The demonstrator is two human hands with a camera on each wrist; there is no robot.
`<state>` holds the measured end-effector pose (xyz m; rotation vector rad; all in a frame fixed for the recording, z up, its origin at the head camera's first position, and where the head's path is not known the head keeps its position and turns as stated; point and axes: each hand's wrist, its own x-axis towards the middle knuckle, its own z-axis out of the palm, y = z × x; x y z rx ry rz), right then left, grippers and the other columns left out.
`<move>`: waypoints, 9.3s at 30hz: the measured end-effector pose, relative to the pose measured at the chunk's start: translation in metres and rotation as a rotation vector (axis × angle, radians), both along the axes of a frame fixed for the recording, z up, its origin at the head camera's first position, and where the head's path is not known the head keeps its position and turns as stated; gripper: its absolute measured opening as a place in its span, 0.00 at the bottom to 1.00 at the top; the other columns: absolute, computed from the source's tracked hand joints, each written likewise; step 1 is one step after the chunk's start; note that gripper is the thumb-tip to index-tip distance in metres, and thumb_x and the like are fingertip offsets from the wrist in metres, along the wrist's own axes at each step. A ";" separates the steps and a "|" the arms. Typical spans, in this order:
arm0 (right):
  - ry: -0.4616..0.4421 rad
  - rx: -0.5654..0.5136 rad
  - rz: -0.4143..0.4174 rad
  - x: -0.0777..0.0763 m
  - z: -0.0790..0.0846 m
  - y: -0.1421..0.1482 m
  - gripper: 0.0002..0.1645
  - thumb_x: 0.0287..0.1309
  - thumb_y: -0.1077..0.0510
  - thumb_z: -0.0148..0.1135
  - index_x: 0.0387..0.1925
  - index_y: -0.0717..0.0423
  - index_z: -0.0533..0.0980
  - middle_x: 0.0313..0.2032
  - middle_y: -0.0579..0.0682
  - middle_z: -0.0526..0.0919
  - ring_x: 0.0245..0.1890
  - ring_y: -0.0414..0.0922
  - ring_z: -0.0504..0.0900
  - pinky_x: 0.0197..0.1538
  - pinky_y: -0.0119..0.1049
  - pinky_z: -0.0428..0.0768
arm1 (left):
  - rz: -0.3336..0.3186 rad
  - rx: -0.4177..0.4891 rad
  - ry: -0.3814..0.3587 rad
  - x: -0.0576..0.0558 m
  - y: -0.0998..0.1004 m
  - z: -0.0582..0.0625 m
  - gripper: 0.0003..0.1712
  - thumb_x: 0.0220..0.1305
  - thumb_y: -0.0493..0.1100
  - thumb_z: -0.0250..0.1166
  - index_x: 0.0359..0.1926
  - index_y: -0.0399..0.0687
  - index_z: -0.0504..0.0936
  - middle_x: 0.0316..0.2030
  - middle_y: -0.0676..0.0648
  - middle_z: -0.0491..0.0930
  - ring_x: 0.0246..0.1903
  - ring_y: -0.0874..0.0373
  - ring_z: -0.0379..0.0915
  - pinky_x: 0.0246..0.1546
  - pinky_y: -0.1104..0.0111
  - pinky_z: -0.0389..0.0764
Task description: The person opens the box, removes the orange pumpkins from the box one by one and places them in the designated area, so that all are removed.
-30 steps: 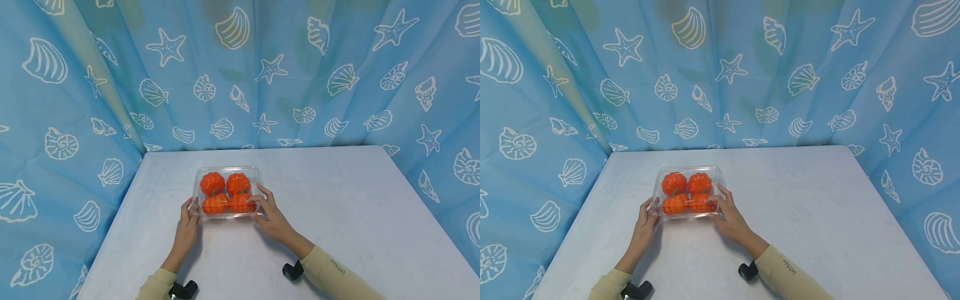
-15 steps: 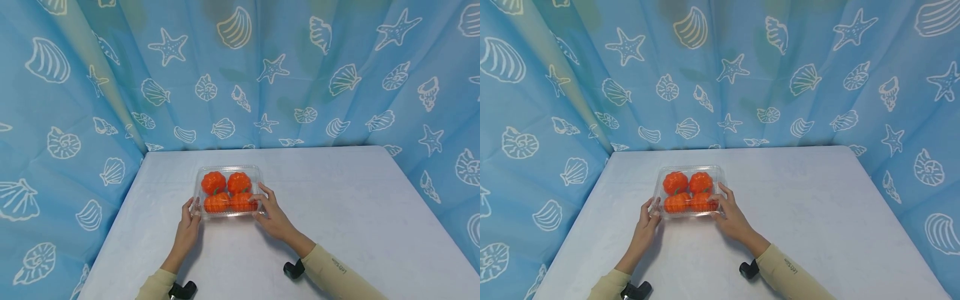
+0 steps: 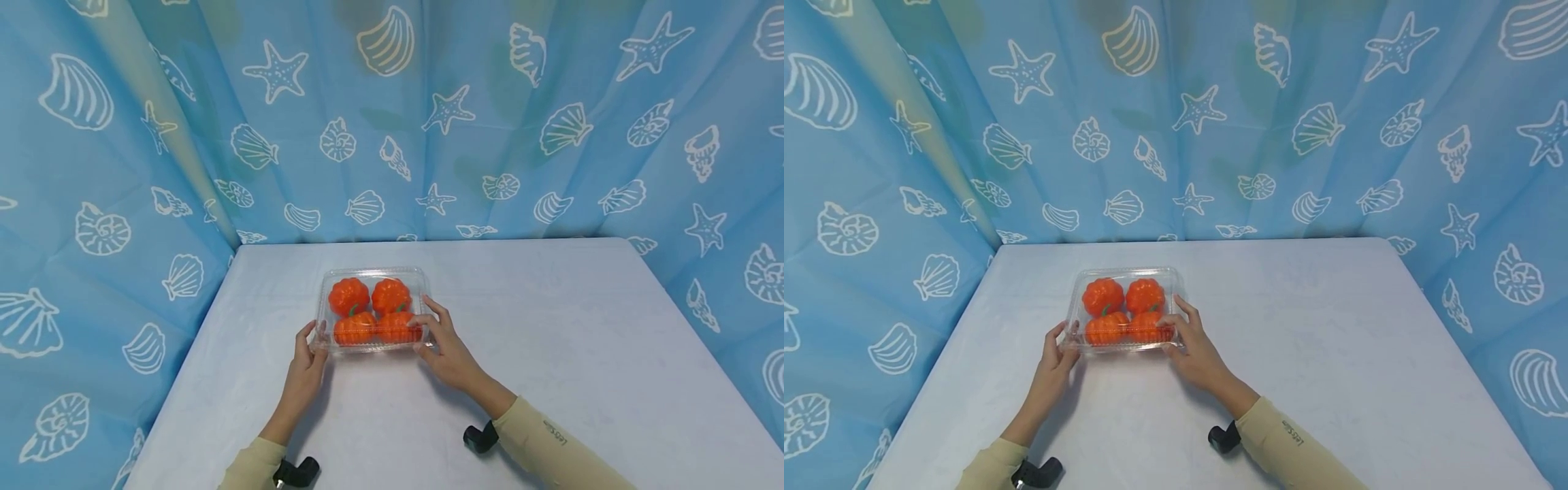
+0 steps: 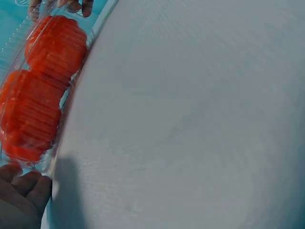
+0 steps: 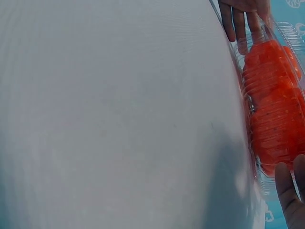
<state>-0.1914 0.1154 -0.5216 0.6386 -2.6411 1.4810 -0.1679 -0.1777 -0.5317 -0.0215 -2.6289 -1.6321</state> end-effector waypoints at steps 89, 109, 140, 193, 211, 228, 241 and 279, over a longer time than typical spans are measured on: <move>-0.039 0.060 -0.051 -0.006 0.000 0.013 0.28 0.67 0.64 0.57 0.66 0.40 0.75 0.74 0.52 0.60 0.54 0.50 0.78 0.55 0.46 0.81 | 0.066 -0.017 -0.007 -0.001 0.002 0.004 0.35 0.77 0.42 0.57 0.79 0.45 0.56 0.71 0.34 0.67 0.62 0.41 0.72 0.64 0.47 0.73; 0.070 0.104 -0.154 -0.009 0.003 0.007 0.22 0.67 0.68 0.54 0.55 0.45 0.80 0.66 0.55 0.71 0.39 0.42 0.79 0.43 0.34 0.82 | 0.062 -0.015 0.004 -0.002 0.003 0.001 0.36 0.74 0.38 0.56 0.79 0.50 0.58 0.73 0.37 0.65 0.60 0.46 0.73 0.61 0.51 0.76; 0.080 0.080 0.011 -0.009 0.006 0.038 0.35 0.62 0.56 0.72 0.67 0.54 0.67 0.68 0.50 0.75 0.16 0.35 0.67 0.21 0.30 0.69 | 0.024 -0.026 -0.003 0.004 -0.004 0.007 0.37 0.76 0.42 0.58 0.80 0.49 0.55 0.72 0.37 0.66 0.70 0.41 0.64 0.67 0.48 0.69; 0.285 -0.053 -0.190 -0.041 0.024 0.027 0.11 0.67 0.58 0.67 0.49 0.49 0.84 0.49 0.45 0.88 0.33 0.39 0.79 0.34 0.38 0.85 | -0.063 0.065 0.008 0.000 -0.005 0.006 0.49 0.70 0.48 0.67 0.81 0.43 0.48 0.76 0.41 0.59 0.75 0.45 0.56 0.66 0.48 0.71; 0.370 -0.011 -0.262 -0.067 0.051 0.016 0.25 0.70 0.57 0.63 0.66 0.42 0.75 0.47 0.51 0.87 0.25 0.41 0.75 0.27 0.30 0.79 | -0.054 0.095 0.005 0.000 -0.006 0.003 0.49 0.70 0.48 0.67 0.81 0.45 0.48 0.76 0.42 0.60 0.74 0.47 0.57 0.66 0.51 0.71; 0.418 0.061 -0.209 -0.085 0.071 0.019 0.28 0.71 0.59 0.61 0.69 0.41 0.73 0.46 0.53 0.86 0.24 0.42 0.69 0.24 0.30 0.73 | -0.053 0.093 0.013 0.001 -0.005 0.006 0.48 0.71 0.49 0.66 0.81 0.46 0.49 0.76 0.43 0.60 0.75 0.48 0.57 0.65 0.53 0.71; 0.310 0.036 -0.208 -0.112 0.084 0.018 0.28 0.74 0.57 0.59 0.72 0.39 0.71 0.41 0.54 0.86 0.20 0.44 0.71 0.24 0.36 0.75 | -0.052 0.085 0.010 0.002 -0.006 0.005 0.49 0.71 0.50 0.66 0.81 0.46 0.48 0.76 0.43 0.60 0.75 0.47 0.57 0.65 0.52 0.71; 0.327 0.093 -0.250 -0.147 0.082 0.008 0.45 0.73 0.63 0.58 0.82 0.41 0.49 0.46 0.56 0.81 0.40 0.52 0.84 0.51 0.47 0.85 | -0.053 0.067 0.026 0.004 -0.007 0.000 0.47 0.71 0.49 0.66 0.81 0.45 0.51 0.76 0.43 0.61 0.74 0.46 0.58 0.64 0.50 0.73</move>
